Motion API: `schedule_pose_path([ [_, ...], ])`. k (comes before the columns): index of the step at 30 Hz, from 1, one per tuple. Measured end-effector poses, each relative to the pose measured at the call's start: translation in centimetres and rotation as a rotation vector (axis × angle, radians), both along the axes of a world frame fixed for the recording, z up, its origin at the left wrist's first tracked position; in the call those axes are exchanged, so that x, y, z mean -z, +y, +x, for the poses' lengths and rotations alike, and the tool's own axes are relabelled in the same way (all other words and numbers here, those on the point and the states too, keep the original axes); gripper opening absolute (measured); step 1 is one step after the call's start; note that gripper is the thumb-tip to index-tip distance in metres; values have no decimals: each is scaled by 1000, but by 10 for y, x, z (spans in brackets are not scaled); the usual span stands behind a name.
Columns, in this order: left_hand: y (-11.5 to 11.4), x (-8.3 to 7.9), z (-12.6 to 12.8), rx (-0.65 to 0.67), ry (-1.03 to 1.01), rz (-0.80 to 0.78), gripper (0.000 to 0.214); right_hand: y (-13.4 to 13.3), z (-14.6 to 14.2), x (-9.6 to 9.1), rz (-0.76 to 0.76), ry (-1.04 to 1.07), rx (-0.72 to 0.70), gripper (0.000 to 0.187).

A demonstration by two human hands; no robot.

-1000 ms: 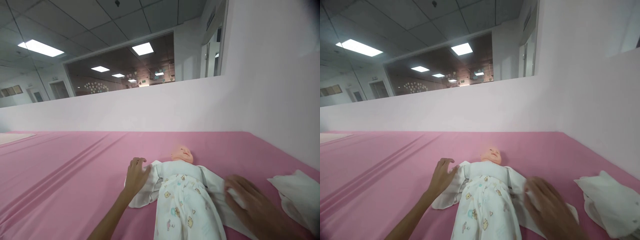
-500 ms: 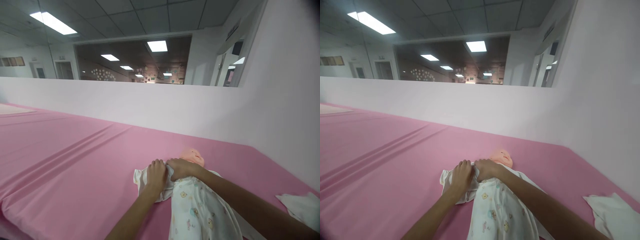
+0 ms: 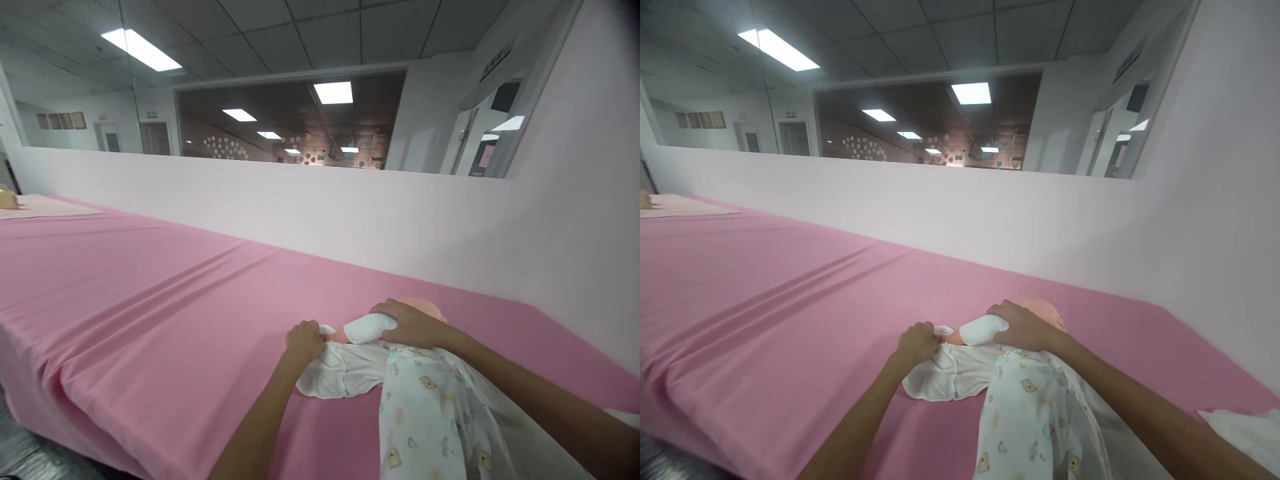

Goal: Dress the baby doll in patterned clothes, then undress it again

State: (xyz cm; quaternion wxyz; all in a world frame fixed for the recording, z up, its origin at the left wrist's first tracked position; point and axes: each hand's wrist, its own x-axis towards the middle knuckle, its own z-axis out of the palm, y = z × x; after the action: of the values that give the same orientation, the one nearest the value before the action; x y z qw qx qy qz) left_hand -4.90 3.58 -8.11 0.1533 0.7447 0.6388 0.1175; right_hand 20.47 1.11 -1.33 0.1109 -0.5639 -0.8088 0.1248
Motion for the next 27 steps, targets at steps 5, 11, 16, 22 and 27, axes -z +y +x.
schedule_pose_path([
  [5,10,-1,-11,44,-199,-107,21,-5,2,5,71,31,97,43],
  [11,11,2,-18,119,-457,-313,15,-7,-8,7,141,37,164,36],
  [16,10,5,-11,125,-726,-392,10,-3,-14,11,160,38,146,40],
  [22,15,4,-5,146,-1068,-453,12,2,-11,14,122,62,79,50],
  [27,13,-4,-6,121,-1376,-619,29,2,-18,11,141,-18,12,56],
])
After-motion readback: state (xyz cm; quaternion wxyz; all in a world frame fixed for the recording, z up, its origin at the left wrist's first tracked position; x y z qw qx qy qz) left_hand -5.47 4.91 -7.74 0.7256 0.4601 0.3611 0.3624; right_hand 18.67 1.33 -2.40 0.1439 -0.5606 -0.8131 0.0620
